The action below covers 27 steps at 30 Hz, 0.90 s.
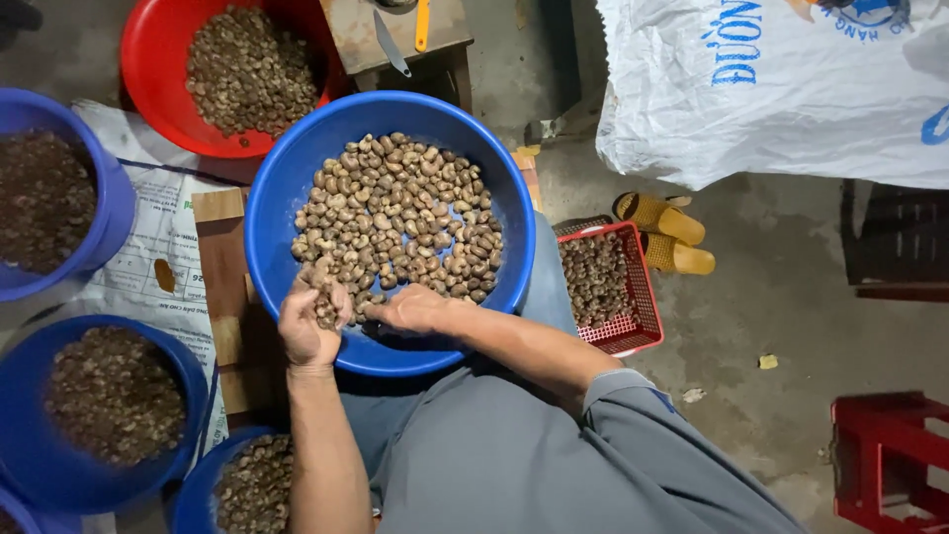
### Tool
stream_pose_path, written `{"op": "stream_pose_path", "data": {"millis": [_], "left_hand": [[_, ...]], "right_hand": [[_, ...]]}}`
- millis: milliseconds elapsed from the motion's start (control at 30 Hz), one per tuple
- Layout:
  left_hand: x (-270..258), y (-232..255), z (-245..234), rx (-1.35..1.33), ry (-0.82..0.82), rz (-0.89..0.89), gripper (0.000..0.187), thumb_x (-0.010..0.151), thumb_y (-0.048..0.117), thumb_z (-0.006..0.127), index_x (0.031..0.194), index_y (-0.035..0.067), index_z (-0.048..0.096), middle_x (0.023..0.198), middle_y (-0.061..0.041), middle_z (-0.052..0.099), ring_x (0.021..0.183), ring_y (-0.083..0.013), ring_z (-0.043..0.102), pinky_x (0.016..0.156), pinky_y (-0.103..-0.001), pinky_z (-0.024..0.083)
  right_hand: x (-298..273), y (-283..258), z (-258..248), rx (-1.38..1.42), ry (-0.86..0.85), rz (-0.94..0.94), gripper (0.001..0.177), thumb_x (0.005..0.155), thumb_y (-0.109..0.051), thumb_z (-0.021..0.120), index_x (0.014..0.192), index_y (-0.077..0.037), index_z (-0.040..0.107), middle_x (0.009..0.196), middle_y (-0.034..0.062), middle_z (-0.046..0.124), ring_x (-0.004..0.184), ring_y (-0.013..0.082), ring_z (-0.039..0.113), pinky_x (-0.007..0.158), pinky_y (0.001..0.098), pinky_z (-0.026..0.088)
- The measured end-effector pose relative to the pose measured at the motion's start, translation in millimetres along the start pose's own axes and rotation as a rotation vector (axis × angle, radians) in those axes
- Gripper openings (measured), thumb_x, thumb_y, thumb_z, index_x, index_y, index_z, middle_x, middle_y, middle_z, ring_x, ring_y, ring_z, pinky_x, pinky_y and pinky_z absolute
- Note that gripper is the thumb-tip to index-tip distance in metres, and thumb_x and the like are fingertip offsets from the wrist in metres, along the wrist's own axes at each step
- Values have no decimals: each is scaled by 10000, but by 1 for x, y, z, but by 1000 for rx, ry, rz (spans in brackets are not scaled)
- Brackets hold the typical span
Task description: The person is manually removing the outer skin from cashew nuts and sorting the peeled nuts into separate containers.
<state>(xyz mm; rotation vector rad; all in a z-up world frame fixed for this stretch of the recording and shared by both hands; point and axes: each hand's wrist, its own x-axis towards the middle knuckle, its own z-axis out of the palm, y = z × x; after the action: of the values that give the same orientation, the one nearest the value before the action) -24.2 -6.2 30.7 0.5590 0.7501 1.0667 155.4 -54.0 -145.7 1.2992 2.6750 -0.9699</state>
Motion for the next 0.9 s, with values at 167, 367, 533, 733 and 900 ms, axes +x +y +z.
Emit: {"op": "stream_pose_path", "data": {"millis": [167, 367, 533, 733, 900], "left_hand": [[-1, 4, 2, -114, 102, -76, 358, 929, 404, 511, 1070, 99, 635, 770, -245, 593, 579, -296, 574, 379, -264, 347], [4, -5, -2, 37, 160, -44, 311, 1047, 337, 543, 970, 53, 643, 729, -225, 605, 540, -267, 584, 341, -230, 346], [6, -8, 0, 76, 179, -11, 295, 1050, 290, 555, 975, 24, 658, 724, -235, 606, 517, -273, 581, 336, -239, 348], [3, -6, 13, 114, 203, -1, 254, 1022, 237, 611, 1014, -9, 668, 731, -236, 630, 526, -260, 611, 326, -232, 372], [1, -4, 17, 129, 204, -11, 244, 1019, 215, 606, 1035, -19, 668, 724, -221, 626, 526, -244, 614, 328, -222, 382]], "right_hand": [[0, -7, -13, -107, 76, 51, 561, 1040, -379, 319, 1585, -246, 316, 831, 156, 775, 850, 353, 769, 809, 538, 590], [0, -4, -7, -241, 246, 34, 528, 1009, -321, 318, 1516, -262, 457, 671, 93, 742, 682, 295, 757, 658, 483, 596], [2, -5, -2, -333, 319, 48, 528, 987, -279, 358, 1494, -272, 505, 624, 89, 729, 617, 264, 735, 623, 451, 593], [-3, 0, -9, -331, 349, 32, 443, 997, -292, 364, 1361, -261, 616, 616, 94, 722, 584, 250, 725, 551, 411, 577], [-16, -10, -75, 116, 91, 263, 442, 883, -567, 580, 1172, -232, 585, 807, 75, 750, 851, 307, 763, 730, 479, 623]]}}
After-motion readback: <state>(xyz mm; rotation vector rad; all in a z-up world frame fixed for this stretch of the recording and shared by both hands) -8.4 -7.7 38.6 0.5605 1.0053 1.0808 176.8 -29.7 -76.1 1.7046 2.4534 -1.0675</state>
